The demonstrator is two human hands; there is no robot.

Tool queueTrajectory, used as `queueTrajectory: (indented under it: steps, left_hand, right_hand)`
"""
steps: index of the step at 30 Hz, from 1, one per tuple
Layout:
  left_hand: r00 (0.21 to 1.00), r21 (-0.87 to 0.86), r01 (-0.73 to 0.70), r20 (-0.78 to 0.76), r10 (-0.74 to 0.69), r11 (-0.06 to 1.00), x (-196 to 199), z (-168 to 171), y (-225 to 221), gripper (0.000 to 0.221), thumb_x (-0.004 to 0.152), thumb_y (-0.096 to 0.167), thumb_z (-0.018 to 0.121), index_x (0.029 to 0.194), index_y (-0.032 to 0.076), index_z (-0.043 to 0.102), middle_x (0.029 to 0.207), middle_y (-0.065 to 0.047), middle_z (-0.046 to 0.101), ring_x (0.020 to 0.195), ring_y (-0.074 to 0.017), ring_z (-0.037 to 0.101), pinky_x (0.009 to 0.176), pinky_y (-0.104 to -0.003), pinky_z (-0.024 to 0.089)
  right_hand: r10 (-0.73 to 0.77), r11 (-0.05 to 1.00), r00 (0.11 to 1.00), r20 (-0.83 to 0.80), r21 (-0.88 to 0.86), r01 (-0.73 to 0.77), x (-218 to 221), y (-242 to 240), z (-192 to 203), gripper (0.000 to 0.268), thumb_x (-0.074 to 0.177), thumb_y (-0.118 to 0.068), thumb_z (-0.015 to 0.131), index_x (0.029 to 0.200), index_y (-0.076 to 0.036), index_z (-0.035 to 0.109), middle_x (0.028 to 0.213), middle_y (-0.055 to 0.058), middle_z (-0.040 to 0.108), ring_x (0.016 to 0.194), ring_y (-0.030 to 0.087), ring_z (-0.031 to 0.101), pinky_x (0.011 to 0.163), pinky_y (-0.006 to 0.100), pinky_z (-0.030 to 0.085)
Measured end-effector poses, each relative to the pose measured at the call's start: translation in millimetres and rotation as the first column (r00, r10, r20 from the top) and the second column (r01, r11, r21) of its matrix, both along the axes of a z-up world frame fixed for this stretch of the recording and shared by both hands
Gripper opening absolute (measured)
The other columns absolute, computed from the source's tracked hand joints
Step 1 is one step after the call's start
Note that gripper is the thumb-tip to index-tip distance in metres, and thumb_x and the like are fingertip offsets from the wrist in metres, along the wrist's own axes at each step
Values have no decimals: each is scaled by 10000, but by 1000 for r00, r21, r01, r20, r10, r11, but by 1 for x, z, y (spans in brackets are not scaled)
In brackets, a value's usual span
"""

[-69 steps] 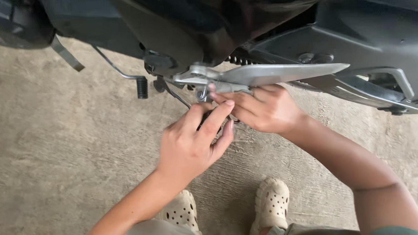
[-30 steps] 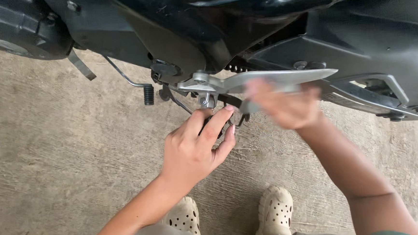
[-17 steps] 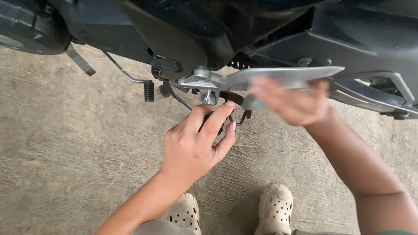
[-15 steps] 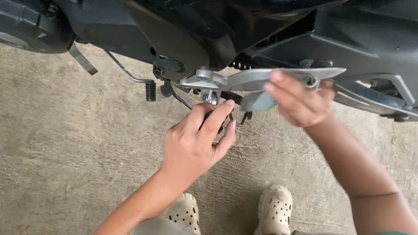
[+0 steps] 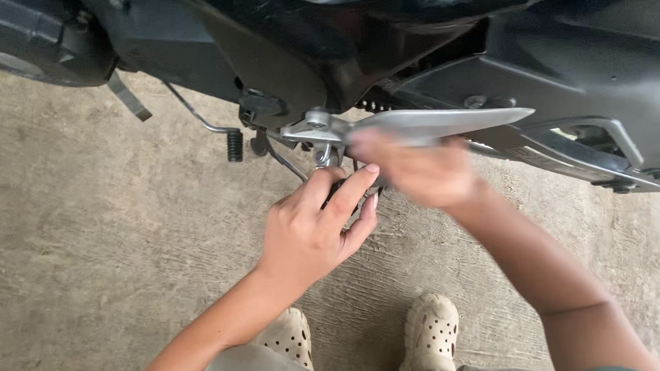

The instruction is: The person cleans the side of a white motorcycle using a spray bottle and a grey cloth. They wipe the side panel, the seat, and the foot pegs, applying the cleaning liquid as needed.

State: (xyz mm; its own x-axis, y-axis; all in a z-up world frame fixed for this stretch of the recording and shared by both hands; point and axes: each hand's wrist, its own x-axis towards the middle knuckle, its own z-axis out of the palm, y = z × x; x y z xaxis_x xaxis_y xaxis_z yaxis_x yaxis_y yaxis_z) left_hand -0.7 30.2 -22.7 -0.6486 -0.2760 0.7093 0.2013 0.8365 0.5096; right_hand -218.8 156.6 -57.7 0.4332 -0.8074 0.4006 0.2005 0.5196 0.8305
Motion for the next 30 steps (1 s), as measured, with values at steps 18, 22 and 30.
queueTrajectory:
  steps: [18,22,30]
  left_hand:
    - [1000,-7,0,16,0,1000,11,-1,-4,550,979,176,784,1452,140,508,1025,-68,593,679,-172,622,554,-307,510]
    - [999,2,-39,5,39,999,17,-1,-6,541,975,173,785,1441,159,513,1028,-67,597,680,-162,623,567,-310,517]
    - [1000,27,-3,-2,3,1000,13,3,-2,525,970,165,782,1425,153,521,1011,-48,603,689,-177,628,563,-320,514]
  right_hand:
    - [91,947,618,781,124,-296,25,15,25,514,876,-8,569,1382,-62,646,1377,41,673,1135,135,720,820,369,575]
    - [445,775,107,889,-322,-543,22,14,47,448,1034,-50,667,1449,32,517,1467,124,568,1198,322,679,926,435,644]
    - [216,932,43,975,-193,-307,25,25,29,461,974,81,603,1433,90,560,1369,170,721,943,158,733,519,244,457]
